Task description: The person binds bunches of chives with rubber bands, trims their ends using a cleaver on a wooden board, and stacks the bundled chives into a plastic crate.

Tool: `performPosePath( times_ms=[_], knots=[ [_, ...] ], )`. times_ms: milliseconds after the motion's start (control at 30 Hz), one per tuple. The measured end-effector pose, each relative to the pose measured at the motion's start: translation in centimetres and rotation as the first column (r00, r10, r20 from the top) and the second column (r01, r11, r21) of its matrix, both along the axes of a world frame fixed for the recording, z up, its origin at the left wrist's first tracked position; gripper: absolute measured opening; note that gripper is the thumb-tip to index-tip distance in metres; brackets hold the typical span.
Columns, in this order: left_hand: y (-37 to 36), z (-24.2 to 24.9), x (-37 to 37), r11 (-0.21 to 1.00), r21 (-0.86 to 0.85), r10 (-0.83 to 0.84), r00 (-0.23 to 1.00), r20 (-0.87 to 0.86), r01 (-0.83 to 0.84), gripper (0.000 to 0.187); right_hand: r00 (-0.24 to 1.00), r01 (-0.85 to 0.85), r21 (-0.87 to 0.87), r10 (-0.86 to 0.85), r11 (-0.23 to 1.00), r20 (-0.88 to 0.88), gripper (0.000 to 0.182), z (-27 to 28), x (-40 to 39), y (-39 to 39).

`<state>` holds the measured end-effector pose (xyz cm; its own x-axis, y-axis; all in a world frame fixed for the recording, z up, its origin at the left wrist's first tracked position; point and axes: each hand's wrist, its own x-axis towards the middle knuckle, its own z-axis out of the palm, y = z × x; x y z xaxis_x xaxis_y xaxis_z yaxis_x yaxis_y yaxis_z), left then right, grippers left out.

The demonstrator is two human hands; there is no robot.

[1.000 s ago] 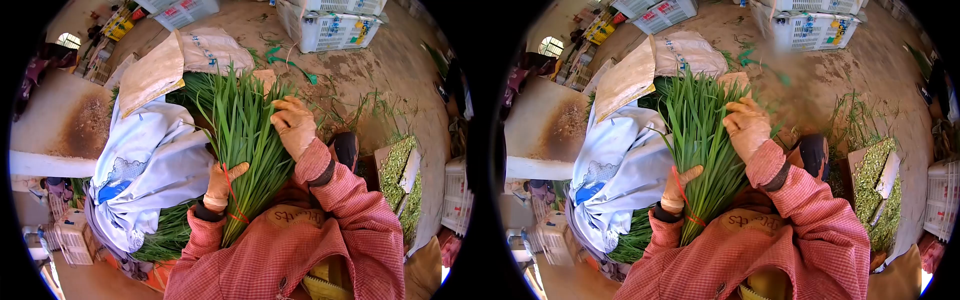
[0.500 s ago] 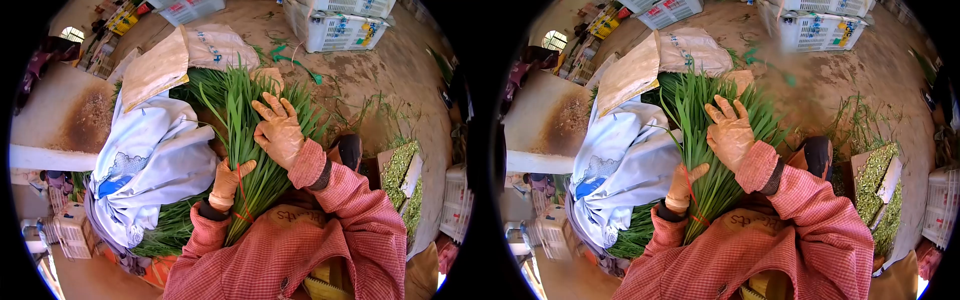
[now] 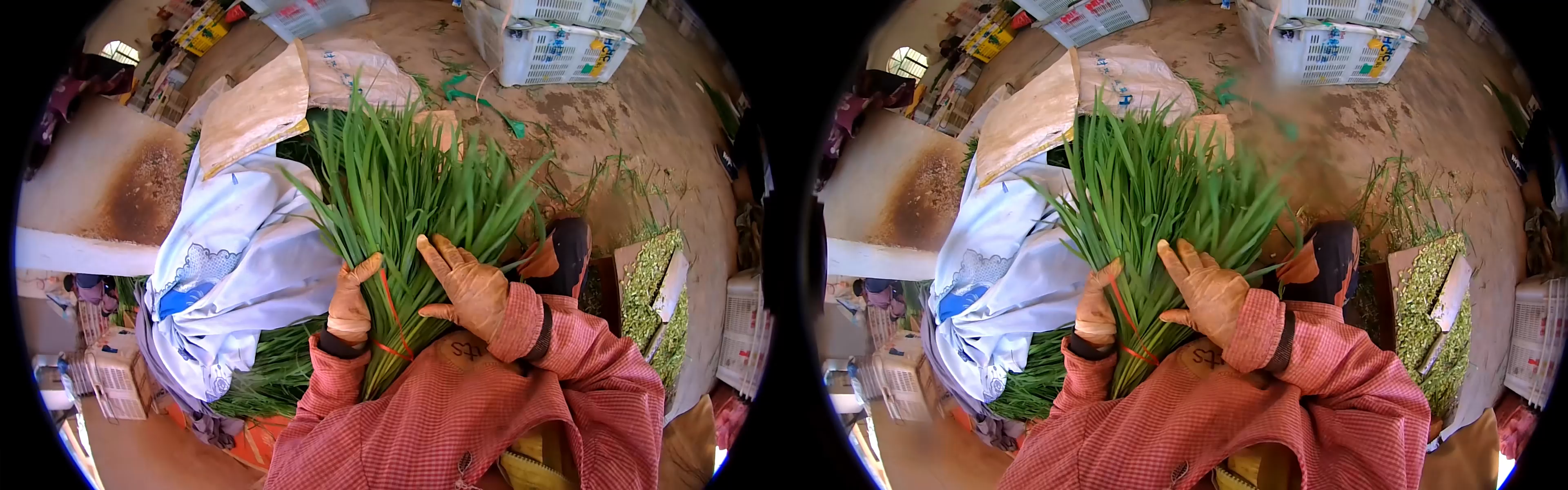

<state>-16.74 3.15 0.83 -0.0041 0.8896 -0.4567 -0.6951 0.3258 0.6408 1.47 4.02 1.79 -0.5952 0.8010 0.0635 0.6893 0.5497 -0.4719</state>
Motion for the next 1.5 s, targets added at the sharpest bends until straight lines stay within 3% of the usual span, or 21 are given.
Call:
performPosePath(
  times_ms=[67,233,367,433,500,567,600,700,833,900,967,1033,1067,1100,1200,1233,1300,1333,1367,1433,1500],
  knots=[
    [-0.4,-0.7,-0.7,1.0,0.008,-0.003,1.0,0.009,0.003,0.031,0.98,0.076,-0.237,-0.028,0.968,0.197,0.093,-0.5,0.7,-0.8],
    [-0.5,-0.8,-0.4,0.999,0.018,-0.042,0.996,0.075,0.04,0.033,0.982,0.111,-0.305,-0.057,0.946,0.182,0.091,-2.2,2.5,-1.2],
    [-0.4,-0.4,0.1,1.0,-0.008,-0.019,0.997,0.076,0.02,0.035,0.988,0.156,-0.248,-0.153,0.956,0.03,0.083,-3.6,5.0,-0.9],
    [-0.5,-0.4,0.5,1.0,0.003,0.027,0.999,0.039,-0.027,0.035,0.903,0.201,-0.369,-0.317,0.908,-0.29,0.061,-3.9,6.8,0.7],
    [-0.6,0.1,1.0,0.994,0.108,0.002,0.998,-0.057,0.004,0.037,0.753,0.564,0.008,-0.511,0.825,-0.415,0.036,1.6,6.7,2.5],
    [-0.6,-0.3,0.8,0.993,0.115,-0.01,0.998,-0.062,0.017,0.039,0.822,0.422,0.237,-0.259,0.875,-0.507,0.029,4.5,6.0,3.7],
    [-0.6,-0.2,0.9,0.993,0.116,-0.02,0.996,-0.083,0.03,0.039,0.822,0.422,0.24,-0.258,0.874,-0.507,0.029,4.7,4.6,3.7],
    [-0.4,-1.3,0.5,0.991,0.119,-0.049,0.993,-0.112,0.063,0.04,0.977,0.089,0.331,-0.017,0.939,-0.215,0.022,3.2,-0.9,3.9],
    [-0.8,-1.8,-0.2,0.987,0.128,-0.073,0.975,-0.209,0.101,0.039,1.0,0.01,0.33,-0.015,0.944,0.012,0.016,-0.5,-3.3,4.9],
    [-0.3,-1.6,-0.4,0.982,0.16,-0.05,0.958,-0.282,0.099,0.045,0.97,0.23,0.432,-0.167,0.872,-0.179,0.014,-1.9,-2.1,6.3],
    [0.7,-0.5,-1.0,0.994,-0.021,-0.108,0.952,-0.286,0.107,0.04,0.879,0.474,0.391,-0.399,0.789,-0.26,0.022,0.5,1.5,7.6],
    [2.9,0.4,-2.1,0.989,-0.013,-0.144,0.964,-0.224,0.145,0.03,0.905,0.415,0.441,-0.313,0.796,-0.287,0.043,5.0,3.5,5.1],
    [4.5,1.1,-2.8,0.958,-0.094,-0.282,0.945,-0.168,0.269,0.027,0.952,0.276,0.471,-0.171,0.838,-0.255,0.068,6.9,3.7,2.9],
    [6.0,1.8,-3.2,0.904,-0.161,-0.415,0.904,-0.102,0.396,0.025,0.994,0.09,0.501,-0.045,0.861,-0.101,0.076,8.0,3.3,0.9],
    [9.9,4.3,-1.0,0.842,-0.233,-0.489,0.871,0.053,0.487,0.029,0.979,-0.204,0.723,0.141,0.66,0.147,0.061,2.4,0.2,-1.7],
    [11.1,4.4,0.0,0.837,-0.243,-0.499,0.866,0.026,0.49,0.033,0.984,-0.173,0.729,0.148,0.663,0.099,0.058,1.5,-0.9,-0.9],
    [10.3,10.6,3.7,0.778,-0.513,-0.538,0.806,-0.247,0.363,0.045,0.992,-0.122,0.829,0.086,0.546,0.09,0.046,1.7,-1.2,1.9],
    [11.3,8.7,2.4,0.802,-0.174,-0.595,0.742,-0.309,0.571,0.058,0.993,-0.117,0.844,0.076,0.524,0.091,0.046,2.4,-0.9,2.4],
    [12.4,8.0,1.0,0.802,-0.152,-0.592,0.736,-0.328,0.578,0.058,0.994,-0.1,0.793,0.099,0.602,0.05,0.047,3.7,-0.5,2.8],
    [13.8,8.2,-1.9,0.847,0.086,-0.308,0.616,-0.725,0.525,0.063,0.993,-0.08,0.747,0.114,0.66,0.006,0.048,6.5,0.5,3.3],
    [11.0,9.2,-4.9,0.823,0.375,-0.29,0.884,-0.366,0.426,0.068,0.835,0.206,0.327,0.009,0.922,-0.551,0.056,9.6,1.9,4.2]
  ],
)
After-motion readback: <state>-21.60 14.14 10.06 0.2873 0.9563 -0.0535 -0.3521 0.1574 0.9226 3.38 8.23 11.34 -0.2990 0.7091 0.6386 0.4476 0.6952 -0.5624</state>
